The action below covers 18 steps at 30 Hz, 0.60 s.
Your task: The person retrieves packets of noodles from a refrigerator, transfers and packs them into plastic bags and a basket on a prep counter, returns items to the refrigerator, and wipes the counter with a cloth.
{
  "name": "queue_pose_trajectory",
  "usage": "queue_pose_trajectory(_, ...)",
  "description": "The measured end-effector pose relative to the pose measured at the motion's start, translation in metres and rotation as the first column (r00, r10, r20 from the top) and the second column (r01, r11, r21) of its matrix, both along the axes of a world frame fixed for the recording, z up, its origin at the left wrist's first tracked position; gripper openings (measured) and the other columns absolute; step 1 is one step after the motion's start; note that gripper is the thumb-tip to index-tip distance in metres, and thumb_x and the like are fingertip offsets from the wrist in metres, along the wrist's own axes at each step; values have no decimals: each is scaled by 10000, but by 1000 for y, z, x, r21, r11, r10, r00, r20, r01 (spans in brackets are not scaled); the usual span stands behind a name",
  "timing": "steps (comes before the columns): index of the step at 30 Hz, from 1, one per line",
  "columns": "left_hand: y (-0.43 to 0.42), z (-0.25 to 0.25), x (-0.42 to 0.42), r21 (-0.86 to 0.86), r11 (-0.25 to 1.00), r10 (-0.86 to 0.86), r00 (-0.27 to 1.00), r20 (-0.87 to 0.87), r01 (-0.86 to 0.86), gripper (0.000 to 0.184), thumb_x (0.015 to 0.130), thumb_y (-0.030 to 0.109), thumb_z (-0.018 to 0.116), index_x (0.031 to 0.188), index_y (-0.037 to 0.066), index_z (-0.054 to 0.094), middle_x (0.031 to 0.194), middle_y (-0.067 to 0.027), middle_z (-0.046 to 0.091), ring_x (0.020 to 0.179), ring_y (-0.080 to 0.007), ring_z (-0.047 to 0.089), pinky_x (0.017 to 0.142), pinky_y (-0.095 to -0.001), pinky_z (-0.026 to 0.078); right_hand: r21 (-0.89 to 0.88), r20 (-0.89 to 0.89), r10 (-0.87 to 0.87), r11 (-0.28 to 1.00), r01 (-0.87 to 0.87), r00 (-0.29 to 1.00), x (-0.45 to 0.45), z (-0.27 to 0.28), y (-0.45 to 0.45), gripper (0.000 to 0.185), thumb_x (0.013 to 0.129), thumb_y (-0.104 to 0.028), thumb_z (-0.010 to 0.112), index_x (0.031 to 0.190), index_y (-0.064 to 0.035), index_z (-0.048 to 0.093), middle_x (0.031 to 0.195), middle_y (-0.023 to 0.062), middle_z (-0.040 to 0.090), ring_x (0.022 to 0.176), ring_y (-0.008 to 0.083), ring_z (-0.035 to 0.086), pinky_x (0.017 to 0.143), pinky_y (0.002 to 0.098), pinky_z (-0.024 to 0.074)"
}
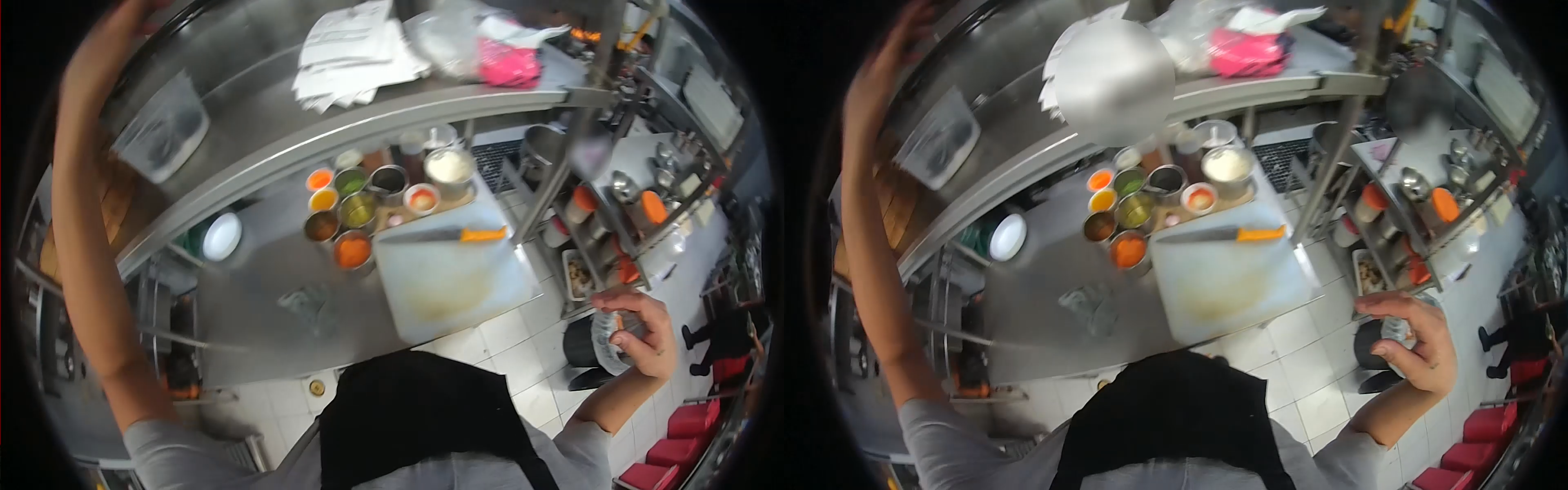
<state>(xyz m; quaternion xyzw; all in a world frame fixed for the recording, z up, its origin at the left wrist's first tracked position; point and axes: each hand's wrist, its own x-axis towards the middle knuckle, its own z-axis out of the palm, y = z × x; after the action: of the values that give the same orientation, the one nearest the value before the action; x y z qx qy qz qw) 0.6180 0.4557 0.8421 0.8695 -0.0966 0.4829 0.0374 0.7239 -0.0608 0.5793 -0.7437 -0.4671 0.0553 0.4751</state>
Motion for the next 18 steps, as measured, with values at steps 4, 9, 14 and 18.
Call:
queue_pose_trajectory(4,-39,-98,-137,181,982,37,997,72,-50,164,869,70,636,994,-36,641,994,-178,658,843,-300,645,757,-409,499,32,-111,87,996,-84,990,5,-22,25,381,851,-206,787,1120,38,672,1138,218,726,1040,337,707,902,388,528)
queue_pose_trajectory(9,-30,-299,-142,-127,969,153,919,-364,-211,379,856,198,739,1169,-2,662,1198,-191,654,1051,-381,640,991,-471,483,64,-393,259,965,-255,882,-11,-67,88,375,864,-151,772,1172,42,678,1154,178,731,1056,292,712,912,365,563)
queue_pose_trajectory(14,19,-564,-104,14,695,510,480,-714,-719,650,893,406,730,1381,15,553,1522,-339,326,1400,-564,298,1121,-629,301,-19,-540,293,933,-360,789,-51,-108,170,328,885,-83,755,1187,15,675,1163,128,734,1062,257,713,915,354,560)
queue_pose_trajectory(18,72,-610,-121,-46,810,325,513,-794,-584,601,900,348,694,1402,45,561,1517,-336,340,1395,-554,303,1135,-605,310,10,-620,292,931,-365,728,-84,-135,236,299,908,-38,730,1198,4,671,1152,108,728,1055,221,702,935,338,550)
